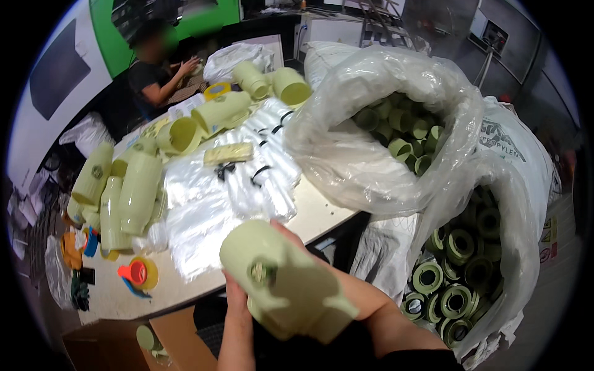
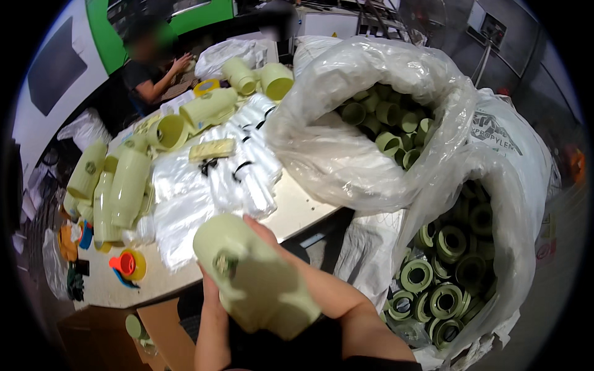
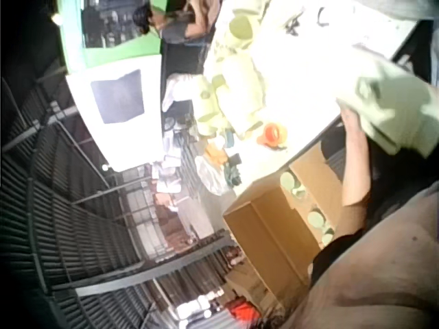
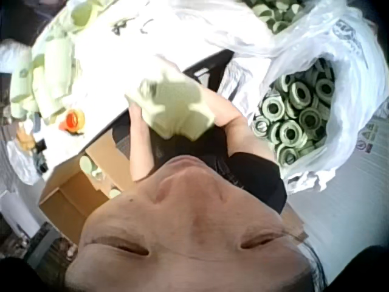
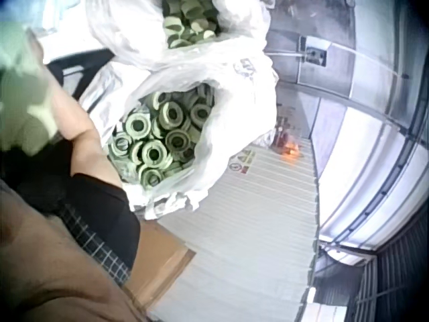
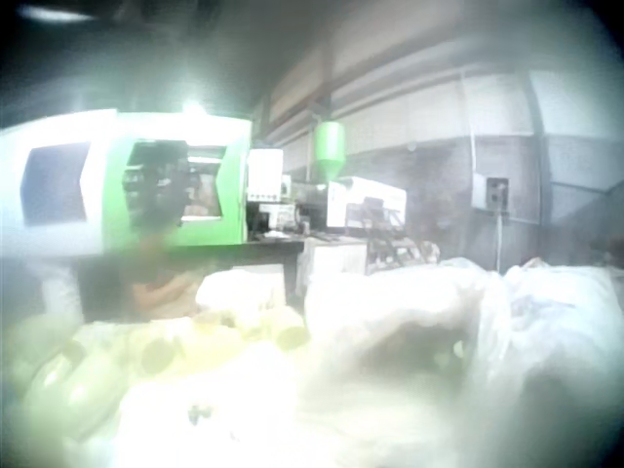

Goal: The person places lids on plastic containers, inserts the containers into plastic bags, and then packs the bagged containers into a cardboard box. After filling the box, the person closes the flaps and seals it with tape using a hand dispenser.

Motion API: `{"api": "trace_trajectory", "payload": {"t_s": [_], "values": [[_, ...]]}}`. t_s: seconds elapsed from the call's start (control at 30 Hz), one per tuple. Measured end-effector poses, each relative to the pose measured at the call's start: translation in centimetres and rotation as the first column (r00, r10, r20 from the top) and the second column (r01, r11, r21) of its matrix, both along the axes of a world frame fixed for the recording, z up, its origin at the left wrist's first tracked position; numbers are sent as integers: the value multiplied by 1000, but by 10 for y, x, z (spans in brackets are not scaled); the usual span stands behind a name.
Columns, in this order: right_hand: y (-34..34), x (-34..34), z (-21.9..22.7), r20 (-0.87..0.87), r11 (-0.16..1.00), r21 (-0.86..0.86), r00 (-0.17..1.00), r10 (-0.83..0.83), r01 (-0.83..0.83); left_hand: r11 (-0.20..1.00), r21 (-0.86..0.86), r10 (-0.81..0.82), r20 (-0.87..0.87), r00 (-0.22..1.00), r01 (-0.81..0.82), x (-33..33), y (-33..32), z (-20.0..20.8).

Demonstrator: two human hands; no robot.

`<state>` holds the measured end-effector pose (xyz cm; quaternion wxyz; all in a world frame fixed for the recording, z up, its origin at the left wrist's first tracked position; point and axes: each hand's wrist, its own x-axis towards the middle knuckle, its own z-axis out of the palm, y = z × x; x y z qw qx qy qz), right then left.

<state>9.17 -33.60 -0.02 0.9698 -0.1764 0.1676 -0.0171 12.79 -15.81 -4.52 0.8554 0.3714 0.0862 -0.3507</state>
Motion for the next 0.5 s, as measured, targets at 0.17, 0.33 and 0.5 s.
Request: {"api": "trace_trajectory", "payload": {"t_s": [0.17,0.33,0.5], "values": [[-131,-8,2,307,138,-912,867,-392,386,958,275,-2,275,961,-77,-27,40,26],[-360,18,31,369,-667,-682,645,-669,-302,879,472,-235,295,926,72,-37,85,44],[-425,75,3,217,-653,-691,772,-598,-311,952,262,-176,39,984,160,-45,90,44]]}}
